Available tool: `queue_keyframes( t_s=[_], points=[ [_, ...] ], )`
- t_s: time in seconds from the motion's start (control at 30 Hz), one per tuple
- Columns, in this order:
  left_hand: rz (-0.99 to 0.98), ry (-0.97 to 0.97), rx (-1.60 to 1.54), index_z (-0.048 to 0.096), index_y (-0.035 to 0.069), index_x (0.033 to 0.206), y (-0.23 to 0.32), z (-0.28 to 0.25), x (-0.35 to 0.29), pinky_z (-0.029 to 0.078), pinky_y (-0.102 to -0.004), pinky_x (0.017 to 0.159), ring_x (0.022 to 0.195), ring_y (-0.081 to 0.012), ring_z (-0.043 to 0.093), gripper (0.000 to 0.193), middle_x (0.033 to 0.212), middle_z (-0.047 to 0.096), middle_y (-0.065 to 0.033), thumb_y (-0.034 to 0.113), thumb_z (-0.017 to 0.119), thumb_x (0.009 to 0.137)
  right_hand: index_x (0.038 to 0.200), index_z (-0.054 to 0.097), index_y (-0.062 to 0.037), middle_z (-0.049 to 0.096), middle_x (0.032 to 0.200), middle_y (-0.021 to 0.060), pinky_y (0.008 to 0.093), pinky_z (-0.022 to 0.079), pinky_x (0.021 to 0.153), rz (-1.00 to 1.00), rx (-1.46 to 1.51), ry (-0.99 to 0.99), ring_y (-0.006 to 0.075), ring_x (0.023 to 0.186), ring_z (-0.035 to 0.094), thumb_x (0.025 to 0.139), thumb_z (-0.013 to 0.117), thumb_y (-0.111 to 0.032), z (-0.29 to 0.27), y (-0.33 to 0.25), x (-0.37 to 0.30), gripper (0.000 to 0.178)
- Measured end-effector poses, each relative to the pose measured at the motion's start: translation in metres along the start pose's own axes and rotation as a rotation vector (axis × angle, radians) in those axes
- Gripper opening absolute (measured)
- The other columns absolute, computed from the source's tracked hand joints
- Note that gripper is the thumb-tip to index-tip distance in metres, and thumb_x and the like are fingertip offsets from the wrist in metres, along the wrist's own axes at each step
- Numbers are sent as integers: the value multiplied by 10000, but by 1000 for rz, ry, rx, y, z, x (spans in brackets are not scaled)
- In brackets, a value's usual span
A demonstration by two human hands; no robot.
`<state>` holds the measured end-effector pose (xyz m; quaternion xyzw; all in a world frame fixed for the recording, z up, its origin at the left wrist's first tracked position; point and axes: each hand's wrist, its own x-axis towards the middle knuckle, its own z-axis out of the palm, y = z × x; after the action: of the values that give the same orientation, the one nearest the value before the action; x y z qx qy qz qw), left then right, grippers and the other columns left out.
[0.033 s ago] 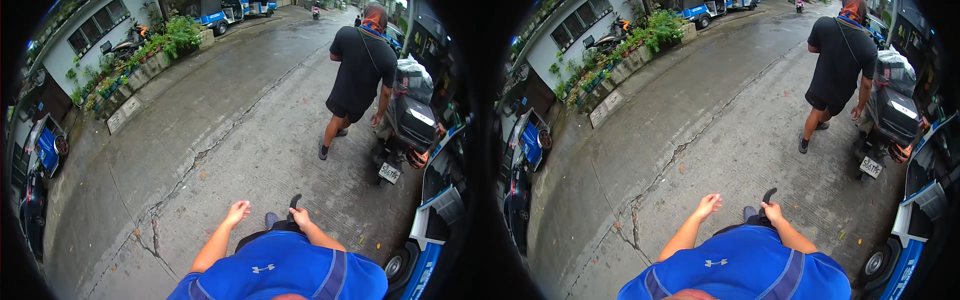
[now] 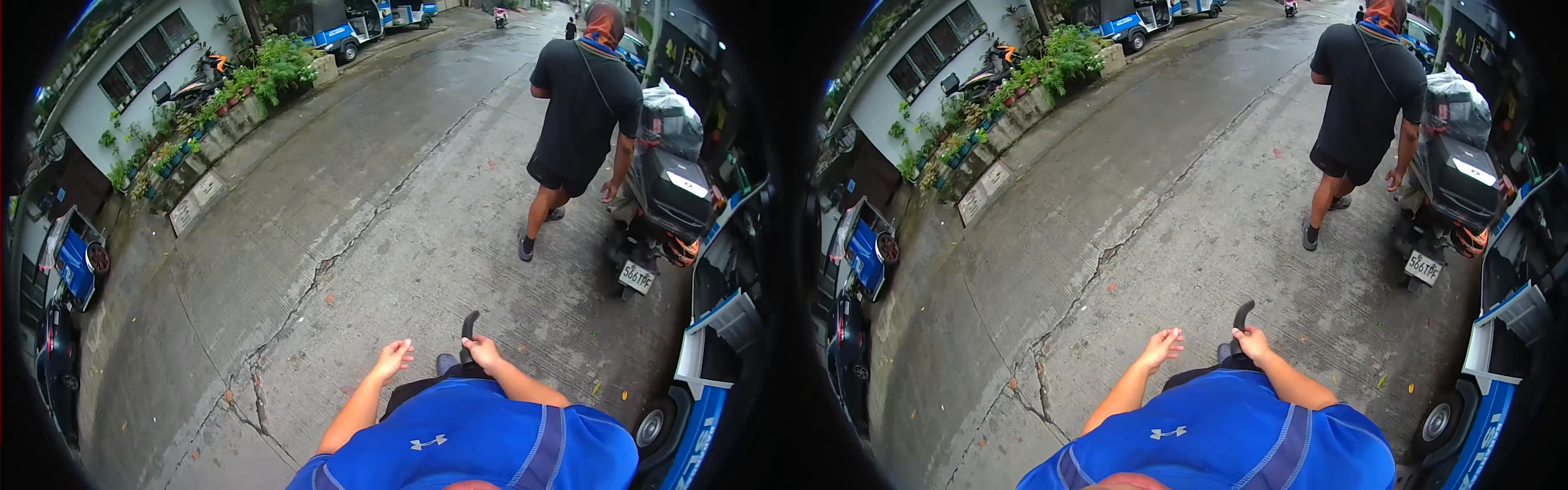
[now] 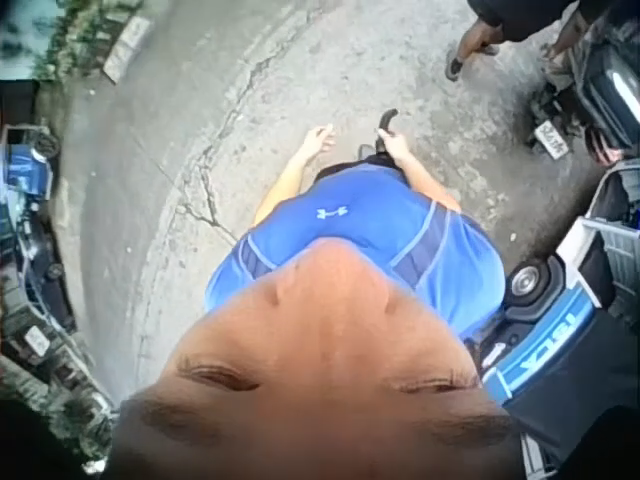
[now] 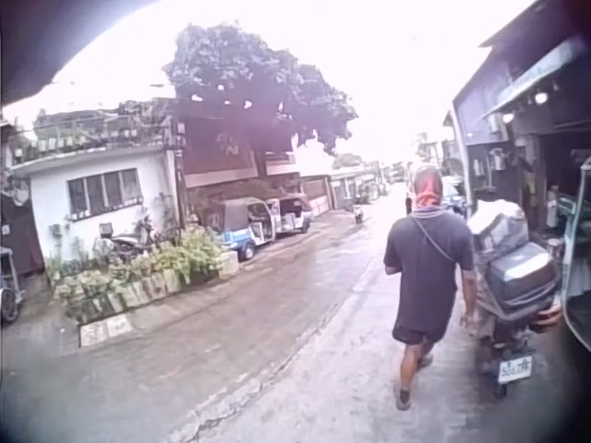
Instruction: Cleaning and blowing out a vacuum hose using an air compressor.
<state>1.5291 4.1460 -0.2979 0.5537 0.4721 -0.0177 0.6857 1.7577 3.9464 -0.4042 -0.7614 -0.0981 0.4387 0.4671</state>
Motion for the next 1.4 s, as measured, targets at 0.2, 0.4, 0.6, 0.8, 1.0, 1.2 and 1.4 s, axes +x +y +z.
queue_keyframes(
  t_s=[0.2,0.4,0.6,0.8,1.0,1.2,1.4],
  points=[
    [2,97,-615,590,56,1251,100,-55,115,575,-499,949,1055,-307,704,394,1178,712,-143,422,570,1104,1457,632,-51,726,1293,124,404,554,982,-109,-163,-906,225,1201,658,1053,675,-434,58,-257,81,559],
    [-198,461,-630,584,63,1104,173,-178,310,621,-465,786,787,-301,707,344,896,662,-100,348,742,995,1351,683,-41,780,1178,172,399,566,1006,-166,-323,-462,297,1115,743,977,719,-390,16,-261,326,513],
    [-193,260,215,515,-116,1437,341,-188,535,556,-444,997,1205,-338,669,794,1363,644,-257,573,592,1051,831,688,91,715,797,230,469,557,553,680,-146,810,330,620,691,913,638,-156,-214,-63,433,265],
    [210,-73,861,645,-49,1306,602,-160,731,554,-420,908,1011,-318,739,572,1044,766,-221,409,720,970,1085,650,-70,665,817,117,453,479,483,732,414,820,270,613,650,1020,650,-286,-244,-173,456,225],
    [195,79,764,659,-31,1301,667,-125,959,578,-419,822,848,-281,746,543,992,763,-169,409,707,986,1311,728,-43,710,1271,285,498,600,871,667,-535,-146,424,1123,716,949,737,-358,-234,-184,653,480],
    [-349,-78,894,688,-120,1279,727,-117,1015,561,-516,959,1125,-395,728,652,1222,730,-306,458,730,979,1168,724,26,748,880,104,342,568,741,332,283,405,160,771,679,980,748,-250,-288,-449,945,335],
    [-299,-123,1040,679,-155,1252,879,-65,1235,552,-506,976,1191,-427,698,755,1261,700,-342,537,724,953,1288,672,-27,732,1016,40,305,550,743,-47,360,574,157,861,677,1029,688,-223,-473,-632,1158,326]
  ],
)
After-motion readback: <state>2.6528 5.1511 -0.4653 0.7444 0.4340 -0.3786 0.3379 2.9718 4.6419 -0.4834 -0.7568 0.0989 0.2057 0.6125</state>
